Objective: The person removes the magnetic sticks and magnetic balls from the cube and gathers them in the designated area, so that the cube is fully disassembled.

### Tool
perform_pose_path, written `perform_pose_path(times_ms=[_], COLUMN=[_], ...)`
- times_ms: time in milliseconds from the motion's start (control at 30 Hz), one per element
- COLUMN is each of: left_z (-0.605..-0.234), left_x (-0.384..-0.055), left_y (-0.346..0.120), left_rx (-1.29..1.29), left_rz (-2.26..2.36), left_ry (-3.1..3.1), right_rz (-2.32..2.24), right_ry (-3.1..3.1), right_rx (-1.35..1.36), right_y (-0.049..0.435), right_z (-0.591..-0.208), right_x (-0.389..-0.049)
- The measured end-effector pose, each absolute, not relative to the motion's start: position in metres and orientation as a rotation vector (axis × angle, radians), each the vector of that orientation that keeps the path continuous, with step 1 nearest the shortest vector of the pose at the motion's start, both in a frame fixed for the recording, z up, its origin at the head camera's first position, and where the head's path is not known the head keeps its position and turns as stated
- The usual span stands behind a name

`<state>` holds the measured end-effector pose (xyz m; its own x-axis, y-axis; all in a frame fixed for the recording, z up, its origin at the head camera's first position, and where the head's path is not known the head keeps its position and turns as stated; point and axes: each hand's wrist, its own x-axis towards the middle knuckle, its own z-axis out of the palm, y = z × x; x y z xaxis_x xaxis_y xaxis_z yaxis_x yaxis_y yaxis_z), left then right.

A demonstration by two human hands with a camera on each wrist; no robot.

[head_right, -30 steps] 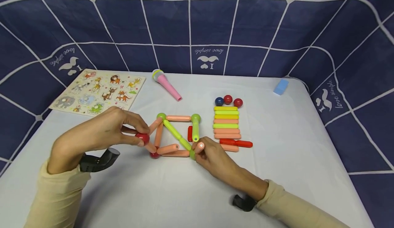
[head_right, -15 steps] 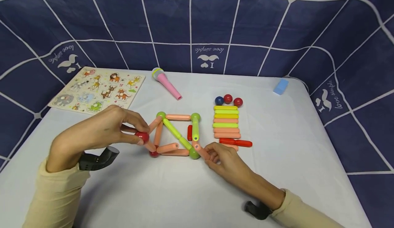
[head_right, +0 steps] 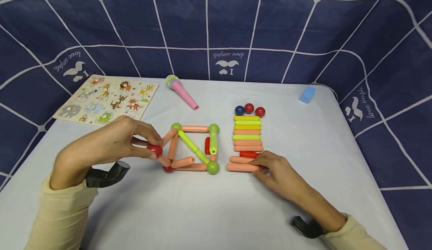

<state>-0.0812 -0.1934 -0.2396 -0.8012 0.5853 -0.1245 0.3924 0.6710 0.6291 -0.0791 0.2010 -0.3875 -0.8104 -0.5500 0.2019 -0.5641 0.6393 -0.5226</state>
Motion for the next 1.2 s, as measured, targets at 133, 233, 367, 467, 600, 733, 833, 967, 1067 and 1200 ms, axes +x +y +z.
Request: perform_pose_path(times_ms=[133,233,367,467,600,733,833,967,1067,1200], left_z=[-0.239,-0.240,-0.242,-0.242,-0.242,-0.240,-0.239,-0.239,-0.240,-0.241], left_x=[-0.081,-0.081,-0.079,-0.079,-0.080,-0.080,-0.081,-0.081,-0.082,-0.081], left_y=[-0.192,-0.193,-0.194,-0.195,-0.195,-0.195,-0.195,-0.195,-0.194,-0.193], left_rx=[0.787,0.781,0.760,0.755,0.764,0.772,0.774,0.765,0.756,0.748], left_rz=[0.844,0.844,0.862,0.872,0.859,0.838,0.829,0.827,0.836,0.848], left_ry=[2.577,2.583,2.587,2.586,2.593,2.595,2.592,2.592,2.589,2.581], right_rz=[0.797,0.756,0.727,0.726,0.712,0.710,0.765,0.905,0.988,1.045], right_ry=[-2.821,-2.810,-2.785,-2.775,-2.769,-2.775,-2.799,-2.821,-2.797,-2.775], right_rx=[0.932,0.890,0.874,0.881,0.881,0.883,0.880,0.894,0.941,1.028], right_y=[0.205,0.205,0.203,0.202,0.200,0.192,0.179,0.153,0.134,0.115], right_z=[-0.391,-0.395,-0.398,-0.400,-0.401,-0.392,-0.380,-0.365,-0.356,-0.351], right_x=[-0.077,-0.076,-0.076,-0.076,-0.076,-0.078,-0.083,-0.093,-0.102,-0.114])
